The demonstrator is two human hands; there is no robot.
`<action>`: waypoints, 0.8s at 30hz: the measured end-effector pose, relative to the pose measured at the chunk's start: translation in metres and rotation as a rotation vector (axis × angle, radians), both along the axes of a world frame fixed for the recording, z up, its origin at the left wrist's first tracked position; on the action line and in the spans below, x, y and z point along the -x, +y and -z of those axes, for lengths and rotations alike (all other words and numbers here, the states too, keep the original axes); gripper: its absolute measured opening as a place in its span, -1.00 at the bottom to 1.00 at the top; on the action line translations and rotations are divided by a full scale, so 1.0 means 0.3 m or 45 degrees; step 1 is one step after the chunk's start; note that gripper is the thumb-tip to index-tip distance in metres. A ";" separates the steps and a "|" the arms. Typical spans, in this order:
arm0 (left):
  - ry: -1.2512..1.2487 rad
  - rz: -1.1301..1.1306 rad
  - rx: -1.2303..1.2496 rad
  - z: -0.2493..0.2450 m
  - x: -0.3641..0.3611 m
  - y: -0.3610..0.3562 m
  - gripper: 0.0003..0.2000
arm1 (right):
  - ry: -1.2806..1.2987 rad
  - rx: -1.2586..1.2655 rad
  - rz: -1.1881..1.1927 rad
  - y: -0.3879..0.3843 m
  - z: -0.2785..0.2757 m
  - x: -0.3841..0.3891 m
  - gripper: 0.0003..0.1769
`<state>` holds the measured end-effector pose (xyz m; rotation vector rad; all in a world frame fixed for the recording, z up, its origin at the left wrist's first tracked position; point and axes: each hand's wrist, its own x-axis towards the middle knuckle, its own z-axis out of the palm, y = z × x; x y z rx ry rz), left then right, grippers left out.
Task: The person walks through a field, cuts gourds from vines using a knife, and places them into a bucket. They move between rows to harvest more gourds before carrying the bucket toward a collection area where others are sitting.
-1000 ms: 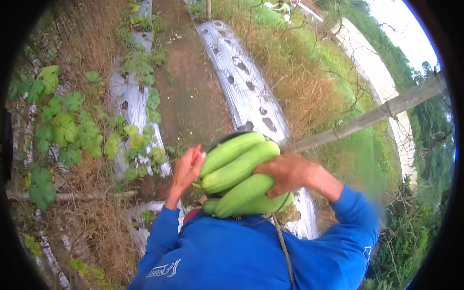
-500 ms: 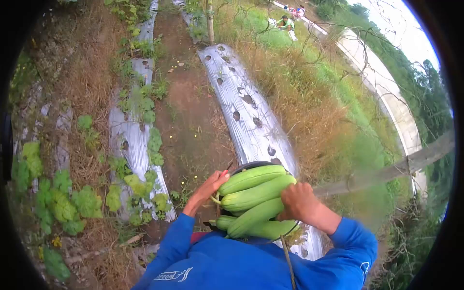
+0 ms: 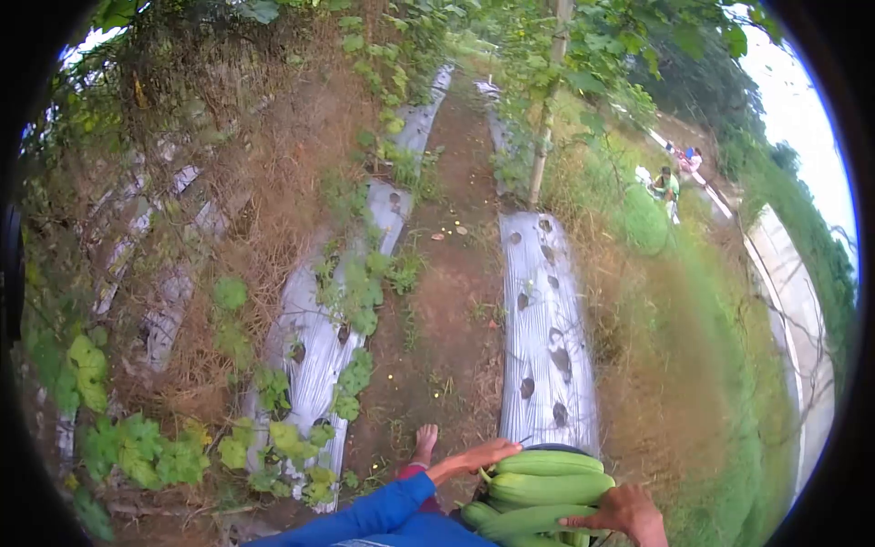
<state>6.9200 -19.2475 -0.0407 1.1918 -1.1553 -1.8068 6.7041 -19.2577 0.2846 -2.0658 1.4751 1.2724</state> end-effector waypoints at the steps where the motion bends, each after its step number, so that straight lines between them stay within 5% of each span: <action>1: -0.019 0.017 0.075 0.058 -0.017 -0.096 -0.33 | -0.067 -0.035 0.008 -0.080 0.033 -0.012 0.23; 6: 0.128 0.179 0.187 -0.042 -0.282 -0.522 -0.29 | -0.116 0.078 0.120 -0.411 0.054 -0.233 0.16; 9: 0.010 0.111 0.102 -0.237 -0.479 -0.721 -0.22 | -0.170 0.057 0.179 -0.622 0.002 -0.371 0.04; 16: -0.138 -0.051 0.247 -0.361 -0.808 -1.140 -0.20 | -0.357 0.193 0.113 -1.052 -0.113 -0.627 -0.03; 20: -0.067 -0.128 0.158 -0.287 -0.995 -1.382 -0.25 | -0.430 0.172 0.003 -1.364 -0.097 -0.823 -0.08; 24: 0.098 -0.154 0.191 -0.047 -1.212 -1.694 -0.29 | -0.350 0.045 -0.060 -1.733 0.018 -1.068 -0.11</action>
